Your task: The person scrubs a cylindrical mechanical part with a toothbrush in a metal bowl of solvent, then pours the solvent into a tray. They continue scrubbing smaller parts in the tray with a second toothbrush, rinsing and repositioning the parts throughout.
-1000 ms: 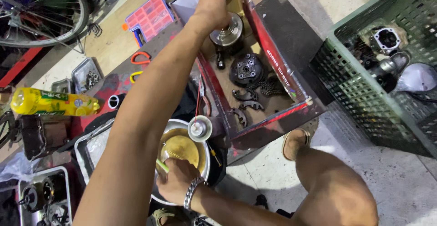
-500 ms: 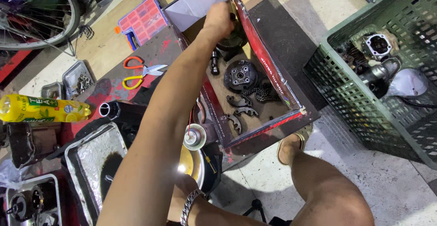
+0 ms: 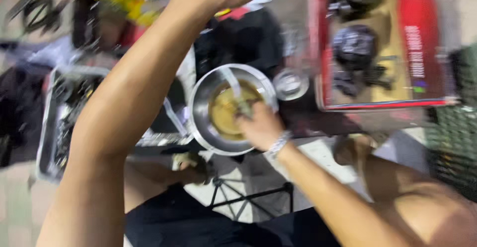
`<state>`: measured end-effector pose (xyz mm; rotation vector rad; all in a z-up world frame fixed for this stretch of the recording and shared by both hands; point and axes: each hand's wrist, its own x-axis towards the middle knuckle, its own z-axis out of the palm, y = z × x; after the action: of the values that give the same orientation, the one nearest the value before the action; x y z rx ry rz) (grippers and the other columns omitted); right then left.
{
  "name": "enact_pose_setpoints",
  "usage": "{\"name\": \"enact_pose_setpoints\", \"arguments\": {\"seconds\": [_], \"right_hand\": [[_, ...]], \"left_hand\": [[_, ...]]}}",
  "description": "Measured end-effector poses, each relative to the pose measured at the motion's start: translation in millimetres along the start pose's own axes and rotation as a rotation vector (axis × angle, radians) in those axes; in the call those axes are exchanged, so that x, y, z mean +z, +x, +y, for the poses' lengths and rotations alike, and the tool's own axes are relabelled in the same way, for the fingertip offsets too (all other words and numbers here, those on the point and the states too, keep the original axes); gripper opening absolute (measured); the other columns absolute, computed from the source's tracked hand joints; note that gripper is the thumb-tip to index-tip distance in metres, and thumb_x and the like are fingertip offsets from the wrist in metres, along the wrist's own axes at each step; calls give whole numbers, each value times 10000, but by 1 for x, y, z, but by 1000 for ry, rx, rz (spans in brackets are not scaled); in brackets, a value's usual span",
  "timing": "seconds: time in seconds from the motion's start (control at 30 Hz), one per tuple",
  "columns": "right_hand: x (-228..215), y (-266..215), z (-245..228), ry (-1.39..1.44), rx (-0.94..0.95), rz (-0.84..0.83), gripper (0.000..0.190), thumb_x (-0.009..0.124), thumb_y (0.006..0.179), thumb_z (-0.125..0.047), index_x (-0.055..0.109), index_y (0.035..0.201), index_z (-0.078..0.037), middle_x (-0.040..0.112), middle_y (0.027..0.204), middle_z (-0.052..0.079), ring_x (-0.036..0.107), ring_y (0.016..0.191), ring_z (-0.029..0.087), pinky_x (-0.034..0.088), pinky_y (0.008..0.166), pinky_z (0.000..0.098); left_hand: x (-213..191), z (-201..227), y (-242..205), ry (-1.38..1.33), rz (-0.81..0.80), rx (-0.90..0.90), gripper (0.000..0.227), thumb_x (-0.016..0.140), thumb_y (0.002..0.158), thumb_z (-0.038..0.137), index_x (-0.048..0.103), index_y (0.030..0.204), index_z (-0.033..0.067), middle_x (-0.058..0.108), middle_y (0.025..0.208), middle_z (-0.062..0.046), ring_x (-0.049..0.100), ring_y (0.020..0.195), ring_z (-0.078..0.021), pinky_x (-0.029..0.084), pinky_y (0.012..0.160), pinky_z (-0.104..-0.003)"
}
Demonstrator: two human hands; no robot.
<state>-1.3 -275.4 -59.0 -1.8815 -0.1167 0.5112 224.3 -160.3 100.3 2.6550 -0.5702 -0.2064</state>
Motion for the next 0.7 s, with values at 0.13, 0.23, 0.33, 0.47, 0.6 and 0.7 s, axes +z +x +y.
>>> {"name": "enact_pose_setpoints", "arguments": {"seconds": [0.13, 0.23, 0.33, 0.47, 0.6, 0.7], "right_hand": [[1, -11, -28, -15, 17, -71, 336, 713, 858, -293, 736, 1086, -47, 749, 764, 102, 700, 637, 200, 552, 616, 364], [18, -19, -33, 96, 63, -136, 300, 685, 884, -212, 723, 1126, -38, 704, 747, 41, 624, 594, 117, 514, 549, 301], [32, -29, -34, -128, 129, -130, 316, 678, 914, -216, 733, 1177, -50, 684, 696, 52, 609, 580, 126, 467, 536, 290], [50, -31, -34, -93, 229, -145, 367, 681, 904, -214, 731, 1220, -35, 629, 636, 48, 553, 543, 127, 435, 504, 302], [61, -20, -40, -196, 243, -193, 377, 658, 940, -219, 708, 1276, -57, 625, 639, 52, 514, 535, 127, 390, 497, 292], [74, -22, -39, -162, 215, -222, 360, 665, 944, -170, 713, 1278, -46, 626, 676, 58, 500, 547, 119, 373, 490, 276]], "left_hand": [[-46, -40, -170, -299, 179, 28, 282, 736, 1006, 301, 747, 1120, 44, 766, 914, -40, 709, 809, -128, 581, 717, -301], [-20, -86, -267, -321, 239, -215, 239, 756, 938, 251, 761, 1076, 56, 778, 895, -44, 724, 800, -122, 577, 720, -292], [32, -119, -334, -329, 179, -259, 230, 731, 932, 207, 775, 1082, 38, 789, 904, -92, 735, 801, -136, 583, 760, -315], [84, -128, -369, -379, 111, -251, 299, 753, 864, 287, 770, 1057, 59, 783, 941, -133, 778, 840, -235, 612, 771, -364], [89, -135, -373, -313, 18, -242, 360, 754, 835, 353, 742, 1096, 105, 757, 895, -158, 737, 854, -333, 585, 784, -437], [89, -145, -382, -298, 46, -189, 305, 742, 820, 324, 753, 1032, 105, 779, 940, -130, 750, 901, -317, 589, 810, -438]]}}
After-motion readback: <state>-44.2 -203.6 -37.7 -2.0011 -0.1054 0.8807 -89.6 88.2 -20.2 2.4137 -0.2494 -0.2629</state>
